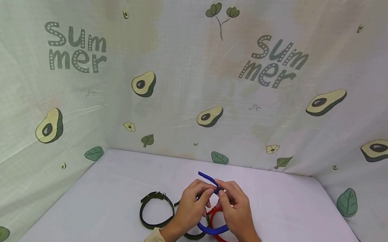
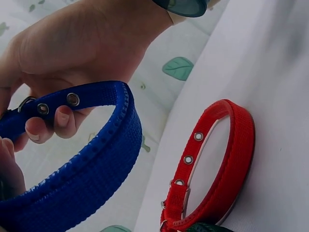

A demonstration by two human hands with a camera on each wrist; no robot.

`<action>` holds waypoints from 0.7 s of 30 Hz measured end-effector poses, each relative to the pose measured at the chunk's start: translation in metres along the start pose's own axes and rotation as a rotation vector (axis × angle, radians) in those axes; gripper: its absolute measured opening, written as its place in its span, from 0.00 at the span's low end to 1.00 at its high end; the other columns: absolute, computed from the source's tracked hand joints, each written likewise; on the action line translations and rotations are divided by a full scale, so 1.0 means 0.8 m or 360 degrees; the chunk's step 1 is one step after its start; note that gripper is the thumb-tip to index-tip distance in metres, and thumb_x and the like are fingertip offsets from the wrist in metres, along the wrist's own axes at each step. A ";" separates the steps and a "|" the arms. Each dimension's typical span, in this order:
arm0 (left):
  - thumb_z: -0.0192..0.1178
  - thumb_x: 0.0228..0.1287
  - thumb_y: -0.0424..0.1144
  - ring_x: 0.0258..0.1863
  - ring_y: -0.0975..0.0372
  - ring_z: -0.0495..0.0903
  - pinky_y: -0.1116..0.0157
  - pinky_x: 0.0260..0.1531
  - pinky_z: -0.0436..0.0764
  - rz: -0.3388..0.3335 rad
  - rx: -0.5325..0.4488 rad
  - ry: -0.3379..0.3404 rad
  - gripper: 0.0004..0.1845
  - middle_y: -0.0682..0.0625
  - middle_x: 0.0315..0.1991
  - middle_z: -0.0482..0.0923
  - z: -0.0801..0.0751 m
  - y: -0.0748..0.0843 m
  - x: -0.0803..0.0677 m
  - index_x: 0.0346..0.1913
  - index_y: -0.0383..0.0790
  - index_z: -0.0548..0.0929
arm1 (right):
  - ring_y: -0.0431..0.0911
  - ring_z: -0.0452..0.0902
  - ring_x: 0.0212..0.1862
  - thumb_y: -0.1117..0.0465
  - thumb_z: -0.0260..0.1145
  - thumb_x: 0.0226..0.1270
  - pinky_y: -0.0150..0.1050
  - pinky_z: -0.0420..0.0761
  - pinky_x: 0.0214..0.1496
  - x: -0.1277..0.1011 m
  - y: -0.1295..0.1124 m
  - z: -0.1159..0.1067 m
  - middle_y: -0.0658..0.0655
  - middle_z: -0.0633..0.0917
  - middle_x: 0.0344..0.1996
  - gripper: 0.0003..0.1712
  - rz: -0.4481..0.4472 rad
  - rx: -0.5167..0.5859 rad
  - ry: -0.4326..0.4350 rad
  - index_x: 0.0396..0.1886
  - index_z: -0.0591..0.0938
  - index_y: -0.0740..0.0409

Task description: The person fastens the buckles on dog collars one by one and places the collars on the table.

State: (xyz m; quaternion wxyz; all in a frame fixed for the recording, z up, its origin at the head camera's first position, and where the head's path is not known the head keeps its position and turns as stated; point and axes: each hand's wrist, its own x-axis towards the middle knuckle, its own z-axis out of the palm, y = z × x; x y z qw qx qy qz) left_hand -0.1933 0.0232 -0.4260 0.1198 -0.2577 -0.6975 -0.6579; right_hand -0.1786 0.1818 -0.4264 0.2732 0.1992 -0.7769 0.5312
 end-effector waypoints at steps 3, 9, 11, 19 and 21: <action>0.57 0.76 0.42 0.25 0.69 0.78 0.67 0.19 0.82 0.0019 0.0040 0.0005 0.10 0.53 0.40 0.74 0.001 -0.002 0.001 0.44 0.44 0.86 | 0.42 0.78 0.24 0.78 0.58 0.70 0.34 0.79 0.20 0.001 0.004 -0.001 0.50 0.80 0.40 0.22 -0.0073 -0.0052 -0.0018 0.57 0.83 0.57; 0.58 0.75 0.43 0.29 0.69 0.77 0.69 0.28 0.82 0.0011 0.0168 0.0053 0.09 0.54 0.38 0.75 0.000 -0.005 -0.004 0.43 0.45 0.87 | 0.40 0.77 0.22 0.80 0.62 0.63 0.29 0.80 0.24 -0.003 0.008 0.003 0.49 0.81 0.37 0.23 -0.0230 -0.0252 0.0021 0.52 0.84 0.55; 0.59 0.74 0.44 0.28 0.69 0.78 0.69 0.27 0.83 -0.0026 0.0157 0.0066 0.09 0.55 0.37 0.75 0.000 -0.006 -0.005 0.44 0.46 0.87 | 0.39 0.76 0.21 0.81 0.63 0.62 0.28 0.79 0.23 -0.005 0.009 0.005 0.49 0.81 0.36 0.24 -0.0235 -0.0285 0.0048 0.51 0.85 0.55; 0.62 0.71 0.46 0.26 0.64 0.81 0.68 0.25 0.82 -0.0150 0.0050 0.0101 0.07 0.56 0.37 0.79 -0.002 -0.004 0.001 0.44 0.48 0.84 | 0.40 0.75 0.19 0.82 0.64 0.61 0.28 0.78 0.21 -0.002 0.005 0.008 0.50 0.81 0.34 0.22 -0.0177 -0.0278 0.0086 0.50 0.84 0.58; 0.62 0.71 0.45 0.27 0.64 0.81 0.69 0.24 0.81 -0.0174 0.0016 0.0107 0.07 0.55 0.37 0.80 -0.002 -0.003 0.003 0.45 0.47 0.84 | 0.40 0.77 0.19 0.80 0.65 0.61 0.29 0.80 0.22 -0.001 0.002 0.006 0.50 0.82 0.37 0.22 -0.0136 -0.0235 0.0061 0.51 0.83 0.57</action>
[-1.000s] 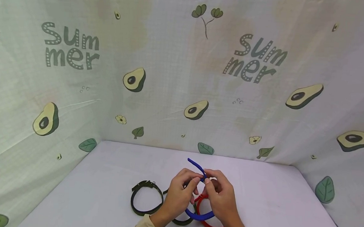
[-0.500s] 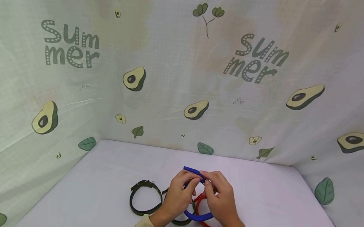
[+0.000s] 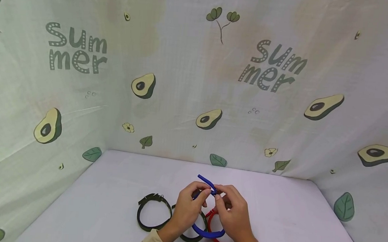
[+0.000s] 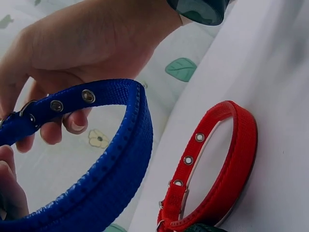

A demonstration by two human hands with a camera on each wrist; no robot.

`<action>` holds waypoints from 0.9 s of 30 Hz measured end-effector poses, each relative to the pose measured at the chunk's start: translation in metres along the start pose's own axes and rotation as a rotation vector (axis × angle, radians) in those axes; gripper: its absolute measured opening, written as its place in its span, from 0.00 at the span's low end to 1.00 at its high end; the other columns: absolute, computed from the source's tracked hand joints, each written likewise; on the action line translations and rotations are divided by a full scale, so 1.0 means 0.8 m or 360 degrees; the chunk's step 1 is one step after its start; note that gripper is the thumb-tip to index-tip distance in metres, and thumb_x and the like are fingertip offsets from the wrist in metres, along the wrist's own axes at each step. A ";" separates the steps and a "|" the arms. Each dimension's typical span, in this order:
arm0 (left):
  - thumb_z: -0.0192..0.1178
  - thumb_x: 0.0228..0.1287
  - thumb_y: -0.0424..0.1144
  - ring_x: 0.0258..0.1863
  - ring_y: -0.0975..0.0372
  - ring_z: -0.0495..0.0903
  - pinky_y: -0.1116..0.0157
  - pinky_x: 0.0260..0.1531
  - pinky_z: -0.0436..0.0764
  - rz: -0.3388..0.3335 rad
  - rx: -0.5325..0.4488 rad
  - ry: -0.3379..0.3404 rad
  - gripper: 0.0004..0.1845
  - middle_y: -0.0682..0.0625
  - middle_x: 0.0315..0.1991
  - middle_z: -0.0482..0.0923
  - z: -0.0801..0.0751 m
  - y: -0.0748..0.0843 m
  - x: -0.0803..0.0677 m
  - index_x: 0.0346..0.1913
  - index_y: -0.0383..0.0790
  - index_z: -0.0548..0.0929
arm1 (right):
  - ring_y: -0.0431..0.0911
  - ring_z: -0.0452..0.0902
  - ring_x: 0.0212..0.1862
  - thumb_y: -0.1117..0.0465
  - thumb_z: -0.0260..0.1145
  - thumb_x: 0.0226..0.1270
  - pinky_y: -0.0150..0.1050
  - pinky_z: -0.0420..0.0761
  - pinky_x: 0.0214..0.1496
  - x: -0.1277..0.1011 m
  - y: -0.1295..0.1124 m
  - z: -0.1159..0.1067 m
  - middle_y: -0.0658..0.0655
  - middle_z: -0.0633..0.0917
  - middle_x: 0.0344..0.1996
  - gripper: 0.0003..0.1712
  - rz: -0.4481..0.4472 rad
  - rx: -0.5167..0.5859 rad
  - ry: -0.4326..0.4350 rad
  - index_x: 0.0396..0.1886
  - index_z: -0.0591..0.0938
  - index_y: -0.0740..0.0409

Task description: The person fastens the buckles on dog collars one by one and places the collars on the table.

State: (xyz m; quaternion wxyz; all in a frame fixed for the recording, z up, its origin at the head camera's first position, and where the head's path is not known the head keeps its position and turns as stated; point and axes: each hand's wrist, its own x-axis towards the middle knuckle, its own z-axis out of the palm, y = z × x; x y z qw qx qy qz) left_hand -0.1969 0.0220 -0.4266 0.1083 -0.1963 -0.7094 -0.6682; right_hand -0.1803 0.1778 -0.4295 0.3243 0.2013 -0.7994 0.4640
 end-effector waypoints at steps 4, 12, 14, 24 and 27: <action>0.63 0.71 0.43 0.27 0.65 0.80 0.71 0.21 0.79 -0.0077 -0.0082 0.0019 0.07 0.53 0.34 0.82 -0.001 0.001 0.001 0.46 0.45 0.83 | 0.42 0.80 0.21 0.77 0.68 0.62 0.33 0.83 0.25 0.001 -0.002 -0.004 0.49 0.82 0.41 0.22 0.0060 0.0082 -0.0084 0.52 0.82 0.54; 0.65 0.69 0.42 0.25 0.64 0.79 0.72 0.22 0.77 -0.0121 -0.0161 -0.0058 0.08 0.51 0.32 0.82 -0.003 -0.001 0.004 0.45 0.43 0.83 | 0.41 0.80 0.22 0.78 0.70 0.59 0.32 0.83 0.26 -0.001 0.000 -0.005 0.50 0.83 0.40 0.22 0.0111 0.0032 -0.0015 0.50 0.83 0.55; 0.66 0.69 0.42 0.25 0.64 0.79 0.71 0.22 0.78 -0.0130 -0.0171 -0.0104 0.08 0.52 0.32 0.82 -0.003 -0.002 0.005 0.45 0.43 0.83 | 0.42 0.79 0.21 0.79 0.69 0.59 0.32 0.82 0.24 -0.002 0.001 -0.005 0.51 0.83 0.36 0.22 0.0152 0.0025 0.0017 0.50 0.83 0.56; 0.68 0.66 0.38 0.29 0.64 0.83 0.67 0.28 0.84 -0.0240 -0.0253 -0.0150 0.15 0.51 0.37 0.83 -0.007 -0.004 0.009 0.52 0.38 0.80 | 0.47 0.78 0.20 0.75 0.68 0.64 0.37 0.82 0.23 0.001 -0.001 -0.006 0.54 0.83 0.27 0.16 0.0393 0.0143 0.0093 0.48 0.83 0.54; 0.68 0.66 0.38 0.29 0.63 0.83 0.68 0.29 0.84 -0.0284 -0.0326 -0.0143 0.16 0.50 0.36 0.83 -0.006 -0.004 0.011 0.53 0.37 0.81 | 0.48 0.80 0.22 0.73 0.68 0.66 0.38 0.83 0.24 0.002 -0.002 -0.007 0.54 0.83 0.25 0.14 0.0442 0.0193 0.0142 0.48 0.83 0.55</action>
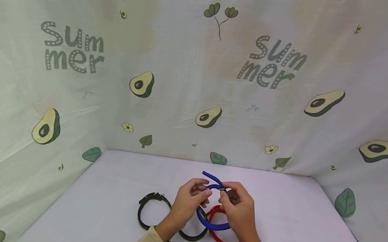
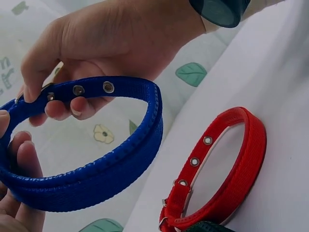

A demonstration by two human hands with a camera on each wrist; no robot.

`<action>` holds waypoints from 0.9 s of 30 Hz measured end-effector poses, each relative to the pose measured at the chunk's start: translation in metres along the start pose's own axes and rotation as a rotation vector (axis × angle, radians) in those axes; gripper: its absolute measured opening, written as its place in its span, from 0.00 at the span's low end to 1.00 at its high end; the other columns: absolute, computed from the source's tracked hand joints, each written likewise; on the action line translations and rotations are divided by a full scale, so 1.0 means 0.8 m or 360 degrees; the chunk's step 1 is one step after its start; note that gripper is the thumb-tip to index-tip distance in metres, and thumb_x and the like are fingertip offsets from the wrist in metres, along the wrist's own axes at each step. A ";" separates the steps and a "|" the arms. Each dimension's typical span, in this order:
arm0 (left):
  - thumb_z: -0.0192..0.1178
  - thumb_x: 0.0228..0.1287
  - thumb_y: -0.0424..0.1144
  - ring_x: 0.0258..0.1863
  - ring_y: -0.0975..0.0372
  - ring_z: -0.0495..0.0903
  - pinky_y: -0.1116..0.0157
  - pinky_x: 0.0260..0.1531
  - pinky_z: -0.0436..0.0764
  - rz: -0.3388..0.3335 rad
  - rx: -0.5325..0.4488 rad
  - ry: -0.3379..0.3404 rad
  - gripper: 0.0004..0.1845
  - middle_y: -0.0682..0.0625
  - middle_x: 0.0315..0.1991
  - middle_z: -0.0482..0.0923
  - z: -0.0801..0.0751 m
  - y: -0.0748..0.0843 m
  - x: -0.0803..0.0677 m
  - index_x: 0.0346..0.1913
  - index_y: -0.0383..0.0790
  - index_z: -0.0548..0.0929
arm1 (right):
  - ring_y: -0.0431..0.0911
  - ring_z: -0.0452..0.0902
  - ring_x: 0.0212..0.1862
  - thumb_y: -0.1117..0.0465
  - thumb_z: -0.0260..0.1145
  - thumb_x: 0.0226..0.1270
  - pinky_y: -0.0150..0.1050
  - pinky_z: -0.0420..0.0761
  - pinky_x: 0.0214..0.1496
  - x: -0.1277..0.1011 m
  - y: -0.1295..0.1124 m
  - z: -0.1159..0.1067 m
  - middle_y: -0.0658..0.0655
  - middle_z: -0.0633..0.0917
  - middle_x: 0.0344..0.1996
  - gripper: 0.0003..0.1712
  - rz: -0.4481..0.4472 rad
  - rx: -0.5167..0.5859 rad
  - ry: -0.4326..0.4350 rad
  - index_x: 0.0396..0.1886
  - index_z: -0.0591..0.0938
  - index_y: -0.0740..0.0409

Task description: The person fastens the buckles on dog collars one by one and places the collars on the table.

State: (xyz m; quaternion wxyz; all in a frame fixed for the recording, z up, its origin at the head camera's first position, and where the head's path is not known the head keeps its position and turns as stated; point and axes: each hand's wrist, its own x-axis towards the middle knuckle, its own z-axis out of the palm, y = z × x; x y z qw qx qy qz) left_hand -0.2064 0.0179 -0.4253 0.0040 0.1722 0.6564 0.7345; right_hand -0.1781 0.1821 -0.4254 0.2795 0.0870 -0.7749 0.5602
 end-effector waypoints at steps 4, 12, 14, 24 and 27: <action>0.67 0.67 0.41 0.28 0.63 0.82 0.69 0.30 0.83 -0.0075 -0.0017 0.0016 0.13 0.50 0.34 0.84 0.002 0.001 0.002 0.51 0.39 0.85 | 0.48 0.82 0.24 0.72 0.67 0.67 0.39 0.84 0.25 0.000 0.000 -0.002 0.54 0.84 0.25 0.13 0.0021 0.0054 0.0019 0.49 0.82 0.57; 0.67 0.67 0.43 0.27 0.63 0.80 0.70 0.30 0.82 -0.0151 -0.0054 0.0104 0.15 0.50 0.33 0.83 0.002 -0.001 -0.005 0.50 0.37 0.86 | 0.47 0.83 0.25 0.70 0.67 0.68 0.40 0.84 0.28 -0.002 0.002 -0.002 0.53 0.86 0.25 0.12 0.0044 0.0015 -0.0075 0.48 0.81 0.57; 0.67 0.67 0.43 0.27 0.63 0.79 0.70 0.30 0.81 -0.0162 -0.0059 0.0113 0.15 0.50 0.33 0.83 0.002 -0.003 -0.006 0.50 0.37 0.86 | 0.47 0.83 0.24 0.69 0.67 0.69 0.41 0.84 0.28 -0.002 0.002 -0.002 0.52 0.86 0.24 0.11 0.0074 0.0004 -0.0101 0.48 0.81 0.56; 0.67 0.68 0.45 0.28 0.62 0.80 0.69 0.34 0.82 -0.0108 0.0034 0.0060 0.16 0.51 0.34 0.84 -0.001 0.001 -0.003 0.52 0.40 0.86 | 0.50 0.85 0.29 0.69 0.62 0.73 0.41 0.85 0.31 0.002 0.001 -0.001 0.54 0.87 0.29 0.10 0.0045 -0.0013 -0.0097 0.51 0.80 0.63; 0.66 0.68 0.45 0.29 0.62 0.80 0.70 0.34 0.81 -0.0127 0.0083 0.0024 0.16 0.51 0.35 0.84 0.000 0.003 -0.004 0.52 0.39 0.86 | 0.46 0.86 0.33 0.68 0.64 0.72 0.39 0.86 0.33 0.002 0.001 -0.001 0.55 0.87 0.36 0.11 0.0002 -0.0045 -0.0086 0.52 0.80 0.62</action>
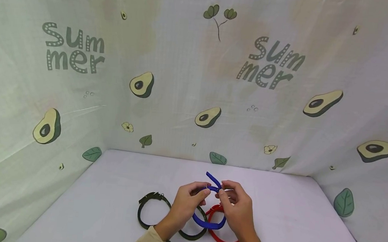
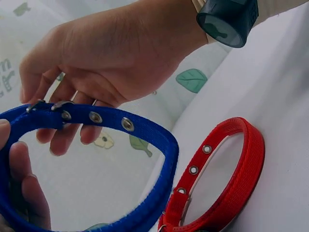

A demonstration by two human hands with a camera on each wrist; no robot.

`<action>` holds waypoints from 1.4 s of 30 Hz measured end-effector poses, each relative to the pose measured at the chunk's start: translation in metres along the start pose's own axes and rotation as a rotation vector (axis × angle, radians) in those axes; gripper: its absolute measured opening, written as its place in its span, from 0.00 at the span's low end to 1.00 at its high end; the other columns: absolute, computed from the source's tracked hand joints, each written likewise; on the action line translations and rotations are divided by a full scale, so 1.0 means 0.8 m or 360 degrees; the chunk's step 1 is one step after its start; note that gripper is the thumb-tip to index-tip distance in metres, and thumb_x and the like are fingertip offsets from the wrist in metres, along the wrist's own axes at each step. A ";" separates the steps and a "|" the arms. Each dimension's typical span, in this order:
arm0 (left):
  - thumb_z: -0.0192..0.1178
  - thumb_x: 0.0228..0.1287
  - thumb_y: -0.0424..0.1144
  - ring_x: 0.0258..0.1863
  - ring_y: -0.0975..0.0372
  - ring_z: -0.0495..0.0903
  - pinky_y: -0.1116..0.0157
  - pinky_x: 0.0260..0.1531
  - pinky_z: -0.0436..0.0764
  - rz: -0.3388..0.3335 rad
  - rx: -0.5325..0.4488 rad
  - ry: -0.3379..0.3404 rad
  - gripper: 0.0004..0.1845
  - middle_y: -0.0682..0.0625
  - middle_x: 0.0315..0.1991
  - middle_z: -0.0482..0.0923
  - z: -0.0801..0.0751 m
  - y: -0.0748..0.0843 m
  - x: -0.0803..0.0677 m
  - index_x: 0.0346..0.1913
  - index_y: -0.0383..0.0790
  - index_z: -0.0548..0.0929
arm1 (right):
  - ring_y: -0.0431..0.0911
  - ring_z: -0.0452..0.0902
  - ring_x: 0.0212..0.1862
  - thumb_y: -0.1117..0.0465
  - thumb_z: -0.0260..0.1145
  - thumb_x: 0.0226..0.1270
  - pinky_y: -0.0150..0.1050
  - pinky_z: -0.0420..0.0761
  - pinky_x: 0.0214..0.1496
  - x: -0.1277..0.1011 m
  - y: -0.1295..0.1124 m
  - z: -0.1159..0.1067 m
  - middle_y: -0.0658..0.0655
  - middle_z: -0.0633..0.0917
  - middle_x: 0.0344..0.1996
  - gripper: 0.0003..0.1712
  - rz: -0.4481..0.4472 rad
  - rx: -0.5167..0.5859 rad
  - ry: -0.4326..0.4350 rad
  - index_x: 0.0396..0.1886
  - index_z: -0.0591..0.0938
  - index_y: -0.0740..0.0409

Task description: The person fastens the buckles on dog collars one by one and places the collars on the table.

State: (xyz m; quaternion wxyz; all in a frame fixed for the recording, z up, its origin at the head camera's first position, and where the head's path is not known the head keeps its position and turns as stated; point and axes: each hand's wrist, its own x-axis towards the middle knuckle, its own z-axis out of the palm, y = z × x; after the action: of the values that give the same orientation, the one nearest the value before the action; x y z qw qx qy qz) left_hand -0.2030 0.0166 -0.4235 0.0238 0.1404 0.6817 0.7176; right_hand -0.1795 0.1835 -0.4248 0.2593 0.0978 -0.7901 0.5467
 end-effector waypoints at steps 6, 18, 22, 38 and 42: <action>0.65 0.69 0.47 0.31 0.63 0.81 0.70 0.34 0.81 -0.0025 0.0112 -0.0036 0.16 0.54 0.37 0.84 -0.001 0.005 -0.008 0.52 0.41 0.86 | 0.41 0.85 0.40 0.66 0.68 0.69 0.34 0.85 0.36 -0.002 0.000 0.003 0.55 0.87 0.45 0.15 -0.0093 -0.0075 -0.0027 0.55 0.82 0.56; 0.65 0.69 0.46 0.33 0.62 0.82 0.67 0.37 0.83 -0.0004 0.0092 -0.0079 0.17 0.54 0.39 0.84 -0.005 0.006 -0.013 0.53 0.39 0.85 | 0.41 0.86 0.38 0.68 0.69 0.67 0.30 0.83 0.39 -0.006 -0.002 0.004 0.52 0.88 0.41 0.15 -0.0154 -0.0101 0.0001 0.52 0.83 0.55; 0.66 0.68 0.47 0.34 0.62 0.82 0.66 0.37 0.83 -0.0013 0.0123 -0.0082 0.16 0.53 0.40 0.83 -0.010 0.004 -0.017 0.52 0.41 0.86 | 0.41 0.86 0.38 0.68 0.69 0.67 0.30 0.83 0.40 -0.013 0.001 0.009 0.51 0.87 0.40 0.15 -0.0150 -0.0103 -0.0036 0.52 0.83 0.54; 0.65 0.69 0.47 0.34 0.63 0.83 0.68 0.35 0.83 0.0018 0.0213 -0.0111 0.18 0.54 0.42 0.83 -0.022 -0.006 -0.028 0.54 0.40 0.85 | 0.44 0.87 0.35 0.71 0.71 0.63 0.32 0.84 0.34 -0.022 0.003 0.010 0.54 0.88 0.42 0.25 -0.0239 -0.0063 -0.0101 0.58 0.82 0.50; 0.64 0.70 0.46 0.33 0.64 0.82 0.69 0.34 0.82 0.0072 0.0232 -0.0145 0.17 0.55 0.39 0.83 -0.024 -0.006 -0.028 0.54 0.40 0.85 | 0.40 0.85 0.35 0.72 0.72 0.62 0.32 0.84 0.32 -0.022 0.002 0.008 0.52 0.89 0.40 0.27 -0.0264 -0.0132 -0.0087 0.60 0.83 0.50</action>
State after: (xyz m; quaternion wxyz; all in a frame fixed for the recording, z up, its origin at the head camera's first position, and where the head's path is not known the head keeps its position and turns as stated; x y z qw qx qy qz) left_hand -0.1865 -0.0071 -0.4327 0.0283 0.1898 0.7271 0.6592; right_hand -0.1671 0.1762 -0.4365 0.2858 0.1670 -0.8080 0.4874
